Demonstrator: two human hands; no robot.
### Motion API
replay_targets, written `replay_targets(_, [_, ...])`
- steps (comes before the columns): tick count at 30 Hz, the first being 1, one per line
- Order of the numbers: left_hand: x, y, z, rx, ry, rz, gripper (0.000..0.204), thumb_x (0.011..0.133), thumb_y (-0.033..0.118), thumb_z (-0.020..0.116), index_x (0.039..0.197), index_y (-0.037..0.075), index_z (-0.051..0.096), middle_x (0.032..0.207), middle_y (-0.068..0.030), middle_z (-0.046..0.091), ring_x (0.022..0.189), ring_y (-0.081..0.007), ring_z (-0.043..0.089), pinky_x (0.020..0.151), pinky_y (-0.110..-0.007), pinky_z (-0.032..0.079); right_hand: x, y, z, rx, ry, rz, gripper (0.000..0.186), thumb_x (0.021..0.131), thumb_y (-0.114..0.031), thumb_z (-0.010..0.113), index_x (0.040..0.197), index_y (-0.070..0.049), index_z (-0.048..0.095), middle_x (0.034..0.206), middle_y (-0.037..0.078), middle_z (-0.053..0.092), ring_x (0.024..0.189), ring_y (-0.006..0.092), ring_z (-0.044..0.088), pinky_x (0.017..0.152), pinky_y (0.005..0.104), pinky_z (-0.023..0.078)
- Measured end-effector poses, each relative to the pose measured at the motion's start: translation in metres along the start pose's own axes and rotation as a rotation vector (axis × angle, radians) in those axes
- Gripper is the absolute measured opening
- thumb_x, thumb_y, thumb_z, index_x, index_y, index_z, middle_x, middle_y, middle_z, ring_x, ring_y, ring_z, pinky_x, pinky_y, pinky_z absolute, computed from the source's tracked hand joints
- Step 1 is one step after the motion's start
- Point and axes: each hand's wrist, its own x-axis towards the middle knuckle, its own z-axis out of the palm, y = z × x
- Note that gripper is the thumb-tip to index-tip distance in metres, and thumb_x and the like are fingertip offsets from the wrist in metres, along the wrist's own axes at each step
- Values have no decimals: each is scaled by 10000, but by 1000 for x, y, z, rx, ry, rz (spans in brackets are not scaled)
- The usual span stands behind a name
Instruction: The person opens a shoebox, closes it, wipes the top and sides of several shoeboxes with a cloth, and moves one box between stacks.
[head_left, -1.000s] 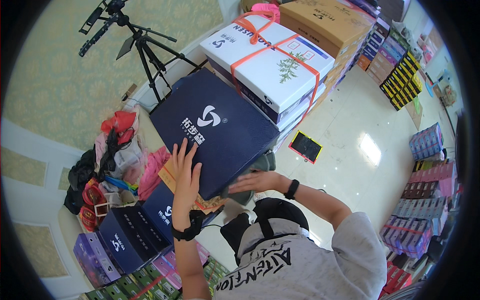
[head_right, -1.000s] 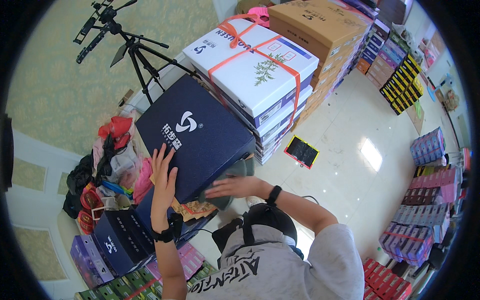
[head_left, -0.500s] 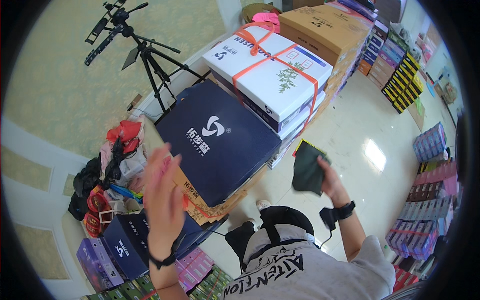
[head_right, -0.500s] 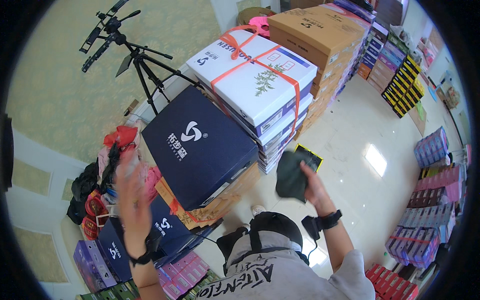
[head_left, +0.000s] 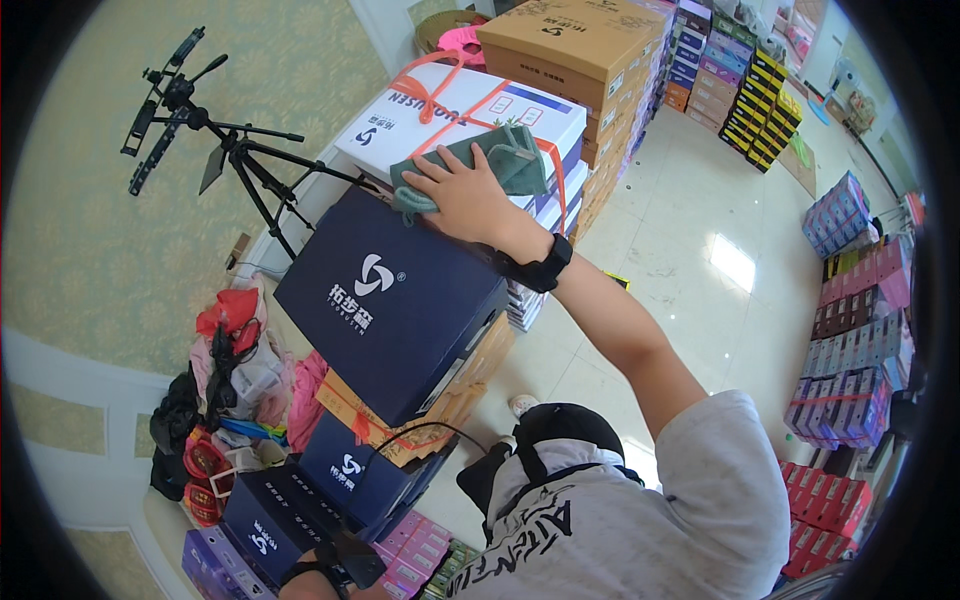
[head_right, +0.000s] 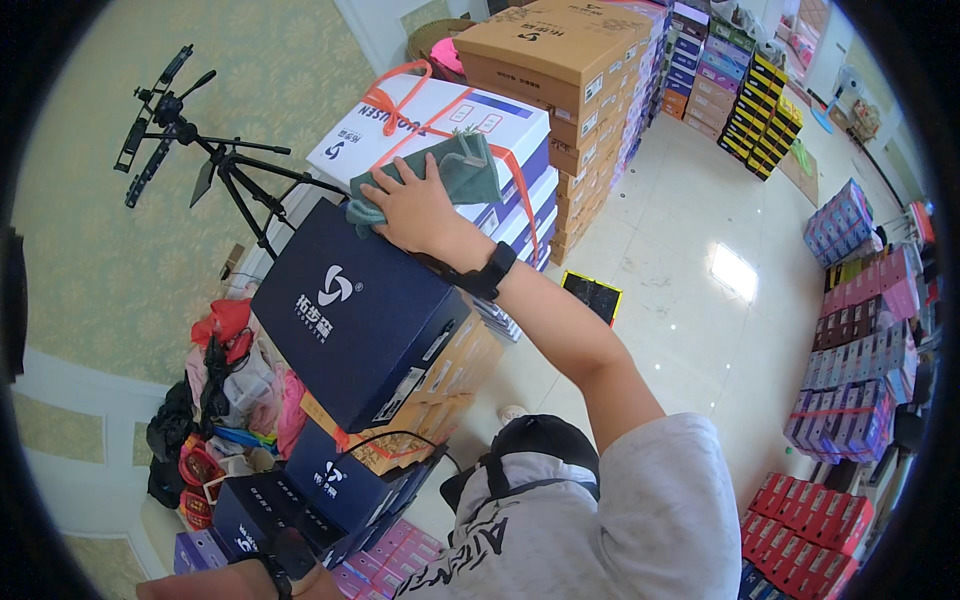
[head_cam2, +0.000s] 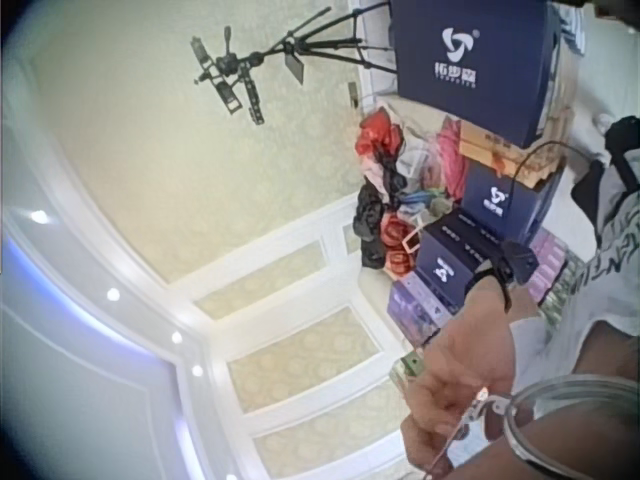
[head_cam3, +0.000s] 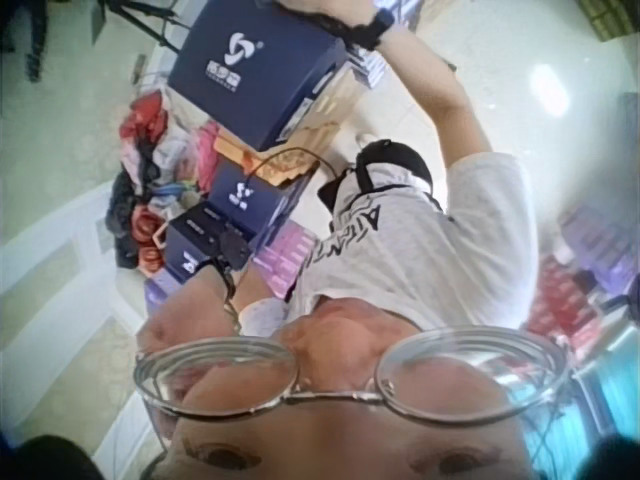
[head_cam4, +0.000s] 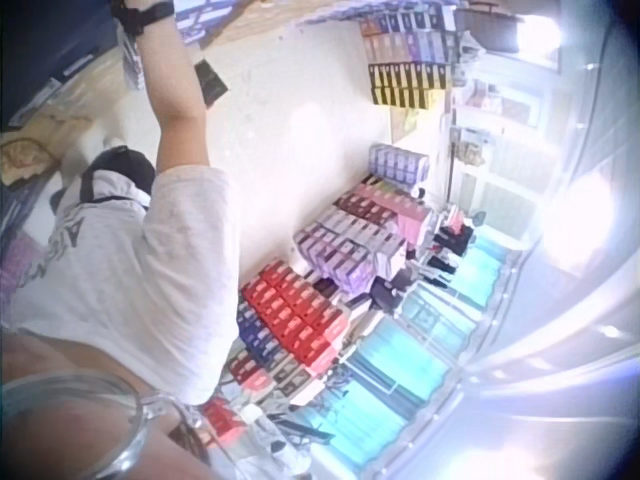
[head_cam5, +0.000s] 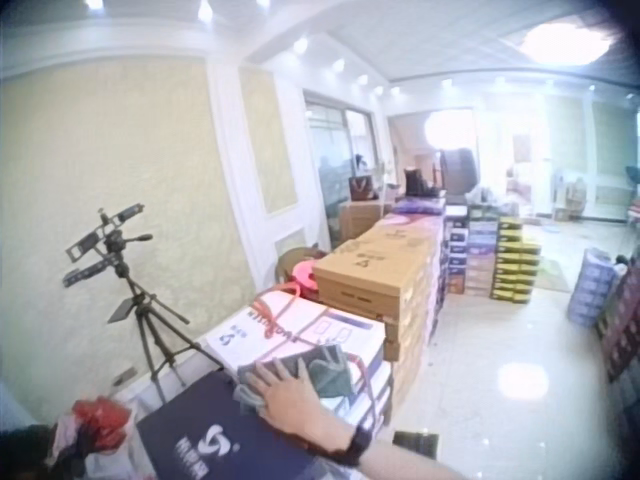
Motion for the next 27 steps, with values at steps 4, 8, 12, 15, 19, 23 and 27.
replay_targets(4, [-13,-8,2,-91,-22,-73,308,874,321,466,1138,173,522,1076,48,557,952,-89,511,783,-277,354,-9,10,-7,59,31,-91,474,813,-333,538,1253,-167,479,1348,45,407,1258,315,342,1002,610,215])
replay_targets(8, [-22,-15,0,-212,-42,-133,284,866,299,477,1115,179,538,1085,54,553,946,-89,523,799,-295,361,-7,20,-7,177,37,-210,407,808,-305,547,1175,-131,543,1267,59,485,1205,303,408,1011,544,254])
replay_targets(12, [-27,-21,3,-392,-56,-185,261,858,277,488,1093,185,554,1095,60,549,940,-89,535,815,-313,368,-9,25,-13,394,114,-206,303,806,-276,538,1012,-61,593,1073,92,577,1009,276,534,897,403,407])
replay_targets(15, [-25,-17,0,-558,-74,-225,246,852,260,496,1076,189,565,1102,64,546,935,-88,543,827,-326,373,-11,21,-27,497,82,-167,247,779,-253,553,848,-23,613,852,136,593,787,309,563,704,377,448])
replay_targets(19, [-23,-17,-3,-815,-102,-280,227,844,238,506,1054,195,581,1111,70,542,929,-88,555,844,-344,380,-25,27,-25,653,162,-162,247,754,-245,565,711,-4,596,677,169,559,659,338,546,583,396,414])
replay_targets(23, [-13,-29,-15,-763,-359,-177,392,876,346,481,1230,180,463,1140,-19,535,1026,-113,494,816,-292,362,-43,34,-38,864,30,-55,255,749,-229,563,676,15,561,594,171,516,594,312,512,572,367,411])
replay_targets(27, [-36,-45,-36,150,-639,-701,399,829,290,482,1154,63,522,1112,-138,541,960,-220,535,907,-342,361,-90,25,-23,1287,164,279,224,836,-191,461,858,24,521,651,132,586,640,221,611,587,298,488])
